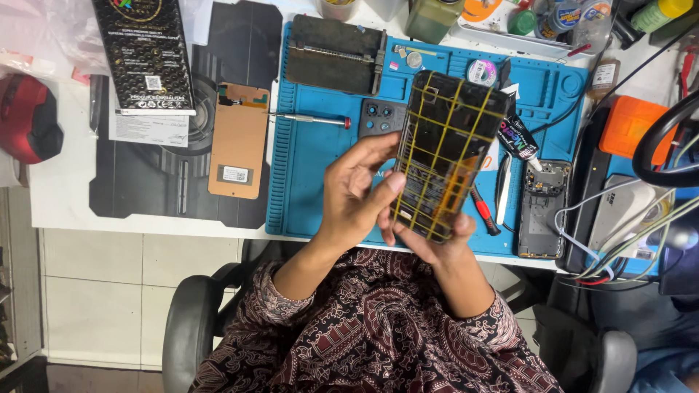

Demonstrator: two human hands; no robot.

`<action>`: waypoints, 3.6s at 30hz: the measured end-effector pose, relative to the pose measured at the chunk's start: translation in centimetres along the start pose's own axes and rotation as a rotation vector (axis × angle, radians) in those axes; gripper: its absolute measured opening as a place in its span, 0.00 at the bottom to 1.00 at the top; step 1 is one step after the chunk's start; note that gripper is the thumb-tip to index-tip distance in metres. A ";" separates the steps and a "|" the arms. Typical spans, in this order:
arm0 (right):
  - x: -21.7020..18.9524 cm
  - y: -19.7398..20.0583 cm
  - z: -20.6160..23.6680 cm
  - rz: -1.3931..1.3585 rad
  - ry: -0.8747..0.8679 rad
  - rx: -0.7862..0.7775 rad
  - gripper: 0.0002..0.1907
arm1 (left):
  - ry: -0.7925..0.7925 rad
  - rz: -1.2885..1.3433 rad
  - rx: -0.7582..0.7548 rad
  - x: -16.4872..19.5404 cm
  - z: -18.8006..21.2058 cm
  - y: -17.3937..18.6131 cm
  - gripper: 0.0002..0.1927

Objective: The person holds a smartphone with yellow rubber bands stretched across its screen and presses the display. They then hold a small fan device over the phone, moving it across the screen surface, before picking the phone up again and turning it over in their hands.

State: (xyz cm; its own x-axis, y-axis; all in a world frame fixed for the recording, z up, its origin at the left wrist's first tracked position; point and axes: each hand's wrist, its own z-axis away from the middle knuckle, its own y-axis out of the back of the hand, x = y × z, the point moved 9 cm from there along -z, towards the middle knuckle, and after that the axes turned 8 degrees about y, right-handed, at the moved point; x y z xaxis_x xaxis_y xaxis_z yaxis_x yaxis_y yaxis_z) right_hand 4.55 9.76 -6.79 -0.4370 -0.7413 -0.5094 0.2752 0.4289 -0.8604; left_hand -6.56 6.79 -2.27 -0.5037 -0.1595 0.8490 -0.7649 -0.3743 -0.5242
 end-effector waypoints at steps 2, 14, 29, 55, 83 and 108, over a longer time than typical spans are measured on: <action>-0.2 -0.7 0.1 -0.118 0.014 -0.072 0.53 | 0.022 0.038 -0.011 -0.8 -0.1 0.3 0.20; 0.3 -2.2 0.3 -0.490 -0.030 -0.188 0.55 | 0.043 0.218 -0.158 -3.6 -0.1 -0.1 0.25; 1.0 -5.8 0.7 -0.603 -0.241 -0.359 0.53 | 0.086 0.577 -0.415 -0.1 -1.4 -4.1 0.51; -3.0 4.1 0.8 0.438 0.043 0.334 0.37 | -0.201 -0.665 0.271 4.8 -0.7 0.1 0.30; -1.3 -1.4 0.1 -0.009 -0.173 0.019 0.27 | 0.475 0.965 -0.600 -0.3 -0.8 -3.9 0.49; -9.6 -3.5 -3.2 1.371 0.276 -0.037 0.54 | 0.338 0.600 -0.406 -5.9 -4.0 -2.0 0.45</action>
State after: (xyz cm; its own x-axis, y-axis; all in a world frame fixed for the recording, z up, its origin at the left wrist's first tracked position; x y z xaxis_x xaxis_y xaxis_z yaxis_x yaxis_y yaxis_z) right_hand 5.03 17.09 1.06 0.0047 0.3969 -0.9178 0.5945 0.7369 0.3217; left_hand -3.66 12.12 -6.55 -0.9203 0.0814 0.3826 -0.3786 0.0602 -0.9236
